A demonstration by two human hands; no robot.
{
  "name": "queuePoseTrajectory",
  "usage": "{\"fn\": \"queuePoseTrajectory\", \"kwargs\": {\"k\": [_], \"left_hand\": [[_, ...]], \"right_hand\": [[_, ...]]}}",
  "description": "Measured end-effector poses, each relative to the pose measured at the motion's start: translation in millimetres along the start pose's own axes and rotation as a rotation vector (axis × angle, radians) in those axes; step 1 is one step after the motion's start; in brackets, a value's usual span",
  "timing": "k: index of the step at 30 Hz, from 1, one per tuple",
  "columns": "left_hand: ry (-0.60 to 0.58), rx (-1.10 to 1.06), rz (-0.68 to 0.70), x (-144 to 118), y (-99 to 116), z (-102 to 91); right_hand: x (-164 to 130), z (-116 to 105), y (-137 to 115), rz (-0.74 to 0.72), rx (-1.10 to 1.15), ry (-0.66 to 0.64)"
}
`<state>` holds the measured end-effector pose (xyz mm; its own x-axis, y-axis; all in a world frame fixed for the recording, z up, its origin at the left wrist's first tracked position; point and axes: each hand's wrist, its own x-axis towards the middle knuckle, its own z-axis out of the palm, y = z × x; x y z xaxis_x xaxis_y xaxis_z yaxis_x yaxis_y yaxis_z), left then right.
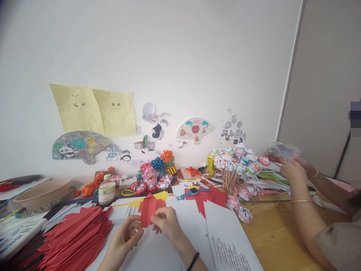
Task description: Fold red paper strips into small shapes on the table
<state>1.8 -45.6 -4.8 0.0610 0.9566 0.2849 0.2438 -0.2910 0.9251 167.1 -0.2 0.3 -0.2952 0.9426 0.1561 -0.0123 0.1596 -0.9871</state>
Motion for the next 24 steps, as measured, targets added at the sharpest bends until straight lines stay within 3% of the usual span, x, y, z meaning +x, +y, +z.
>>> {"fn": "queuePoseTrajectory", "kwargs": {"k": [3, 6, 9, 15, 24], "left_hand": [[0.02, 0.295, 0.216, -3.1, 5.7, -8.0], [-0.052, 0.564, 0.443, -4.8, 6.9, -15.8], [-0.065, 0.729, 0.574, -4.4, 4.1, -21.1], [-0.016, 0.816, 0.635, -4.2, 1.0, -22.6], [-0.041, 0.772, 0.596, -3.4, 3.0, -24.1]], "right_hand": [[-0.5, -2.4, -0.4, 0.014, 0.001, 0.003], [-1.3, -3.0, 1.5, 0.009, -0.001, -0.022], [-1.5, -3.4, 2.5, -0.02, -0.027, -0.052], [-1.2, -4.4, 3.3, -0.129, -0.103, -0.078], [1.6, -3.7, 10.5, -0.102, 0.032, -0.137]]}}
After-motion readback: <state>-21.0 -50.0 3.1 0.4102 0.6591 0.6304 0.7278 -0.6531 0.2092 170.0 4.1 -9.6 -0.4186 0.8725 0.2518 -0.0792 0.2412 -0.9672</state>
